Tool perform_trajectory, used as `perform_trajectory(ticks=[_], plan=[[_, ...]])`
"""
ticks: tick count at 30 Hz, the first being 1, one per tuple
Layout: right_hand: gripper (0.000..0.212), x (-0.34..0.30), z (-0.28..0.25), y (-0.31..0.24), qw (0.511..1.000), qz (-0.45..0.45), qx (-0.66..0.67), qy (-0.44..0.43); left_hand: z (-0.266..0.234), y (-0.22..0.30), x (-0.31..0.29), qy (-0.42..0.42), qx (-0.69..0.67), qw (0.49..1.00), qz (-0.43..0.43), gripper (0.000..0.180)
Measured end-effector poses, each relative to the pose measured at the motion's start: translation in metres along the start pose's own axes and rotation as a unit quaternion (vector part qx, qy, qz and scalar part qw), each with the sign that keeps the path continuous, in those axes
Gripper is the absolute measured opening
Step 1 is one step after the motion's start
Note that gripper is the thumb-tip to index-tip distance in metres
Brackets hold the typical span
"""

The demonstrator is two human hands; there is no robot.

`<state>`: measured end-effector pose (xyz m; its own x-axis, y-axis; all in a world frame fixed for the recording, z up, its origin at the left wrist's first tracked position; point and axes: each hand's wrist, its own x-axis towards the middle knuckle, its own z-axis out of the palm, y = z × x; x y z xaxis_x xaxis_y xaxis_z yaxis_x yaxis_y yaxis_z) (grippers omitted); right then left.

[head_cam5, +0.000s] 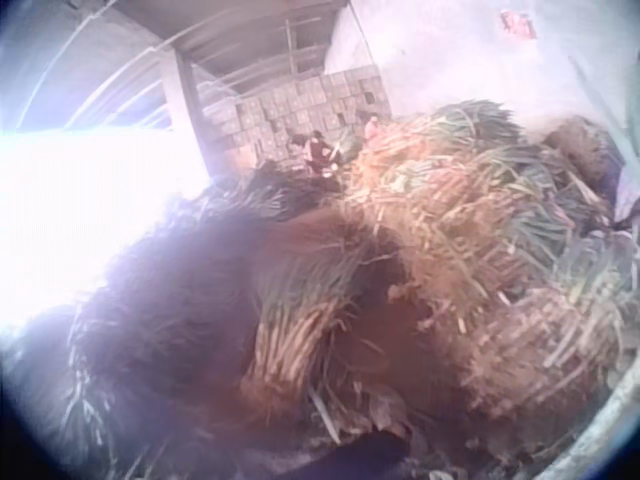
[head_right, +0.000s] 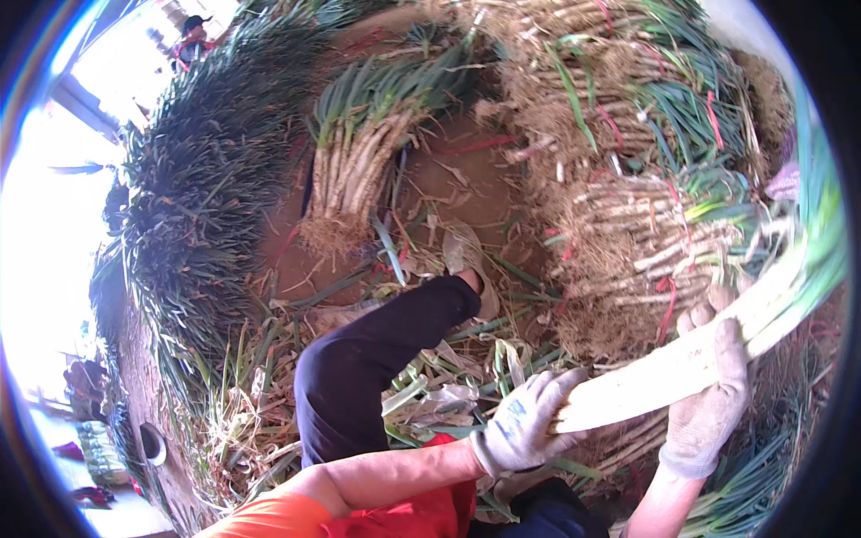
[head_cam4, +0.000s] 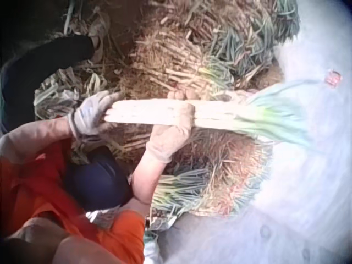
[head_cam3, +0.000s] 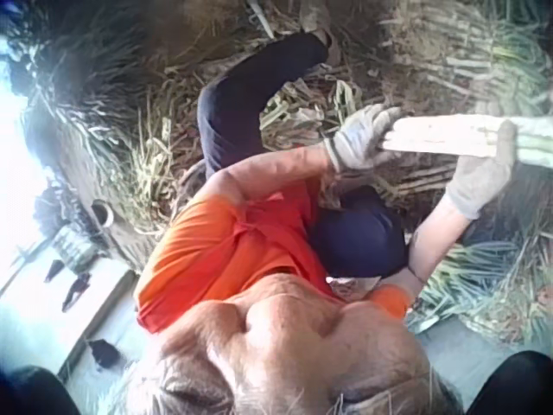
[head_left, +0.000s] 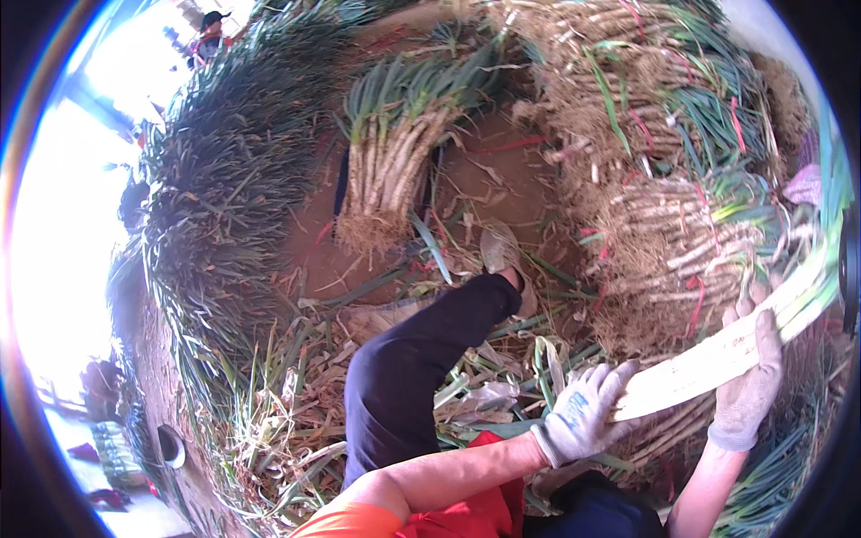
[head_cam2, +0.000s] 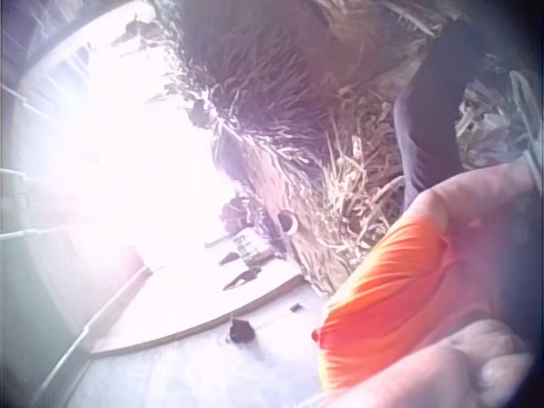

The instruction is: The person cleans and sorts individual leeks from a pile, removing outer layers and roots, and then organizes them into bundles and ties the bundles with red ribbon.

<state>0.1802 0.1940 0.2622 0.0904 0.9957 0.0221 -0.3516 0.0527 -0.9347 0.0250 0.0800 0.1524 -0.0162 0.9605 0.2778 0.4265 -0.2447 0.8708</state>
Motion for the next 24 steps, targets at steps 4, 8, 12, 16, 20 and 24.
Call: perform_trajectory(ticks=[4,8,12,16,20,24], plan=[[0.063,0.003,0.114,-0.026,0.984,-0.047,-0.033,-0.171,-0.086,-0.012,0.043,0.105,0.072,0.992,-0.020,0.052],[0.063,0.020,0.129,-0.014,0.960,-0.022,-0.097,-0.260,-0.212,-0.062,0.108,0.280,0.213,0.936,-0.012,0.034],[0.030,0.024,0.053,0.055,0.955,0.126,-0.165,-0.210,-0.319,-0.157,0.124,0.318,0.358,0.847,-0.230,0.040],[0.026,-0.004,-0.060,0.111,0.931,0.261,-0.249,-0.061,-0.343,-0.246,0.116,0.221,0.411,0.760,-0.453,0.061],[0.024,-0.053,-0.155,0.141,0.905,0.347,-0.222,0.105,-0.315,-0.264,0.120,0.224,0.424,0.678,-0.557,0.069],[0.049,-0.110,-0.237,0.158,0.897,0.365,-0.243,0.053,-0.321,-0.269,0.113,0.259,0.412,0.672,-0.559,0.075]])
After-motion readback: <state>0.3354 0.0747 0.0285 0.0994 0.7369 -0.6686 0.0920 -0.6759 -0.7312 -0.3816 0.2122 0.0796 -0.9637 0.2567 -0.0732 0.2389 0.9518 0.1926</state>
